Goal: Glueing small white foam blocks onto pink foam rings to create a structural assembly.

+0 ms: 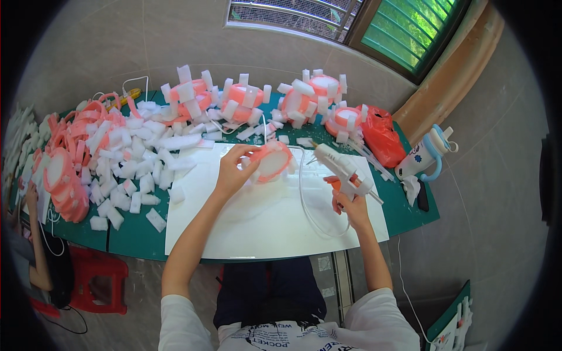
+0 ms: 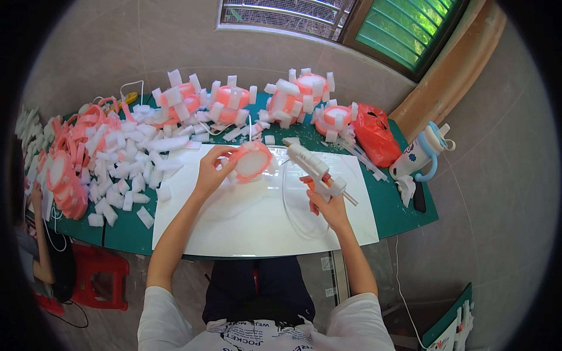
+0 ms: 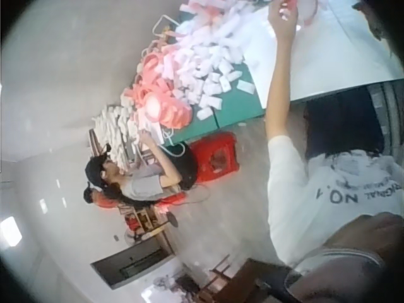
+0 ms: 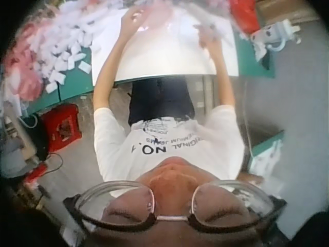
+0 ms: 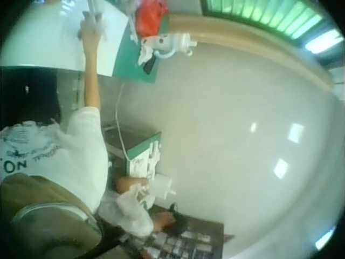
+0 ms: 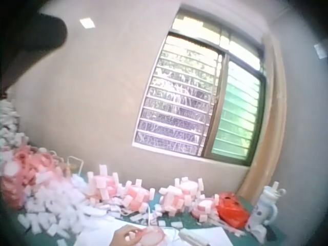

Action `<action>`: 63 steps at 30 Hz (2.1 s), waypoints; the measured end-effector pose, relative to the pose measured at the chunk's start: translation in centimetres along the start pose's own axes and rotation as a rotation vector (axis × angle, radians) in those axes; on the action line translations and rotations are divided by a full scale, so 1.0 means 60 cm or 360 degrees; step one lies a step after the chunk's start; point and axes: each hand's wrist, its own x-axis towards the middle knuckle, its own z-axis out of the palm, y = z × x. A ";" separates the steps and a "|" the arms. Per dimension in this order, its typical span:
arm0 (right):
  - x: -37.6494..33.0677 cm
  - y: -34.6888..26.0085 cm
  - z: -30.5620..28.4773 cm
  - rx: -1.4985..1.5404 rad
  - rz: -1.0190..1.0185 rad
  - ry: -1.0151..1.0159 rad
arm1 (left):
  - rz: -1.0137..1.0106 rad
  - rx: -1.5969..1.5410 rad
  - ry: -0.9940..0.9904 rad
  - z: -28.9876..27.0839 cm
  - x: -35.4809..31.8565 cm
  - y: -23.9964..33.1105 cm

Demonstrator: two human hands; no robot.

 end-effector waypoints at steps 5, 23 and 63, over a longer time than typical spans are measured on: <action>0.003 -0.003 0.033 -0.0081 0.0084 -0.0138 | 0.0033 -0.0042 -0.0018 0.000 -0.005 0.006; 0.037 0.035 0.047 -0.0027 0.0162 -0.0170 | 0.0009 -0.0019 -0.0110 -0.003 -0.006 0.008; 0.044 0.086 -0.125 -0.1574 -0.0279 0.0201 | 0.0139 -0.0028 0.0030 0.011 -0.002 -0.007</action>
